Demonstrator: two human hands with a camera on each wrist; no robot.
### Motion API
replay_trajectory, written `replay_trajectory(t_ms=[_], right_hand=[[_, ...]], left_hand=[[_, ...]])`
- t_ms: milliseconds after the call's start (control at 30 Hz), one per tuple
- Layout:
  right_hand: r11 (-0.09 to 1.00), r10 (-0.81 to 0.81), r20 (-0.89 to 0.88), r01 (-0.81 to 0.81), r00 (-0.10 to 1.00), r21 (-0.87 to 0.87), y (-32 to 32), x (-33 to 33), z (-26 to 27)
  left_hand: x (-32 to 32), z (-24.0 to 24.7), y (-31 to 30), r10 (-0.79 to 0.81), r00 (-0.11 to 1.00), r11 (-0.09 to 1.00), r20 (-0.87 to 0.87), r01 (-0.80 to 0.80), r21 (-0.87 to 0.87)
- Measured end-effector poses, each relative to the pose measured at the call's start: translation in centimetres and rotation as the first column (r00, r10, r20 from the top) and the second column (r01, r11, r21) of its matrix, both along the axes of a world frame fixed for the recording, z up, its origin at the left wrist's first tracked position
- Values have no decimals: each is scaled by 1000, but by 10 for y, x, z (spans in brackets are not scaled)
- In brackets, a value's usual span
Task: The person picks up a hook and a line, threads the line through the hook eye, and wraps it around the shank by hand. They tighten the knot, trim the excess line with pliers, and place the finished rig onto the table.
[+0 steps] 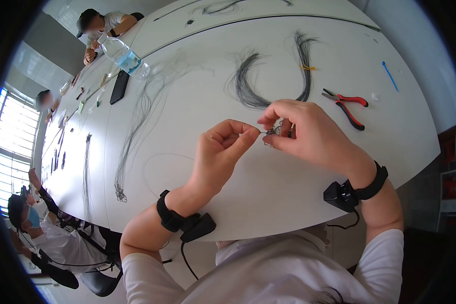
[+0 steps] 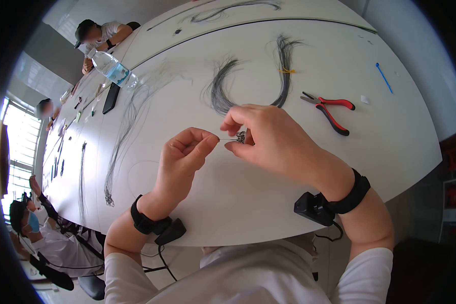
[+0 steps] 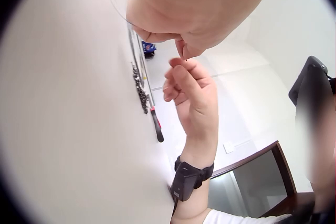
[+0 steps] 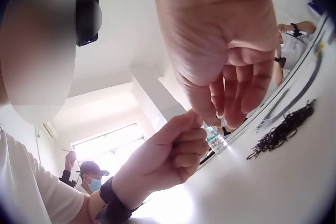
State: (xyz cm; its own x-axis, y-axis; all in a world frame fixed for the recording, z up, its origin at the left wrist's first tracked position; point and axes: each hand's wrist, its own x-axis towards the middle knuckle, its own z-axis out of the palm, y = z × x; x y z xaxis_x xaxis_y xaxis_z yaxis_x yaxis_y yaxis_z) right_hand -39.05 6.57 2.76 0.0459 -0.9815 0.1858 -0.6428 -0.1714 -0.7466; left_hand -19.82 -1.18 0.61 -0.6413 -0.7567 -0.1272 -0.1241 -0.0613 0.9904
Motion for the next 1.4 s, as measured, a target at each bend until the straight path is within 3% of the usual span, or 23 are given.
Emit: replay_trajectory(t_ms=[67,100,167,300,367,433,533,633,700,733,767,833,867,933,967,1033,1200,1233,1300,1333,1367,1400], right_hand=[[996,-15,197,-3,980,93,0,-1,1],[996,-16,198,-2,980,94,0,0,0],[923,47,628,-274,777,271,-3,5,-3],[808,168,786,-540,595,236,-2,21,-16],[814,125,776,-511,618,276,1,18,-3],[807,119,585,-421,802,413,3,4,16],[873,163,479,-352,863,338,11,-23,39],[965,232,529,-260,816,-23,19,-66,45],[956,269,632,-122,727,-267,20,-89,41],[925,348,615,-152,708,-348,20,-102,47],[915,393,681,-189,618,-357,20,-118,50],[888,389,813,57,433,-456,22,-129,45],[890,386,813,56,435,-453,23,-133,45],[836,411,889,306,202,-456,25,-143,47],[838,407,890,305,204,-453,27,-153,45],[842,510,860,222,-28,-492,34,-175,42],[828,536,836,264,-115,-495,44,-203,38],[828,536,836,266,-114,-494,43,-201,40],[918,322,923,171,211,-359,39,-194,44],[913,114,897,311,427,-264,32,-167,44],[866,-125,804,460,582,-198,23,-129,44],[904,-184,642,384,744,-186,17,-102,41]], left_hand=[[-4,13,6,24,995,996,-100,-15,91],[-5,16,6,23,995,996,-99,-14,92],[-5,25,1,-56,941,948,-335,156,277],[-18,47,11,20,943,979,-332,49,198],[-21,47,7,63,956,990,-287,-23,140],[-14,39,-1,91,954,992,-286,-63,106],[-5,28,-9,140,964,989,-227,-126,76],[2,16,-13,172,969,984,-180,-162,70],[5,9,-14,178,969,983,-173,-167,76],[6,5,-15,169,973,984,-155,-159,74],[7,3,-16,160,978,986,-136,-151,73],[8,1,-16,159,980,985,-124,-149,82],[8,1,-17,157,982,985,-110,-148,86],[8,1,-16,155,984,985,-84,-148,88],[8,1,-15,154,986,985,-56,-149,85],[8,-1,-15,147,988,985,-50,-141,100],[9,-6,-16,116,993,987,-35,-111,113],[10,-6,-16,107,994,989,-36,-103,102],[9,-7,-15,95,995,992,-37,-91,90],[9,-6,-13,83,996,993,-35,-79,85],[9,-5,-12,71,997,994,-31,-68,81],[10,-5,-10,69,997,995,-29,-66,80]])
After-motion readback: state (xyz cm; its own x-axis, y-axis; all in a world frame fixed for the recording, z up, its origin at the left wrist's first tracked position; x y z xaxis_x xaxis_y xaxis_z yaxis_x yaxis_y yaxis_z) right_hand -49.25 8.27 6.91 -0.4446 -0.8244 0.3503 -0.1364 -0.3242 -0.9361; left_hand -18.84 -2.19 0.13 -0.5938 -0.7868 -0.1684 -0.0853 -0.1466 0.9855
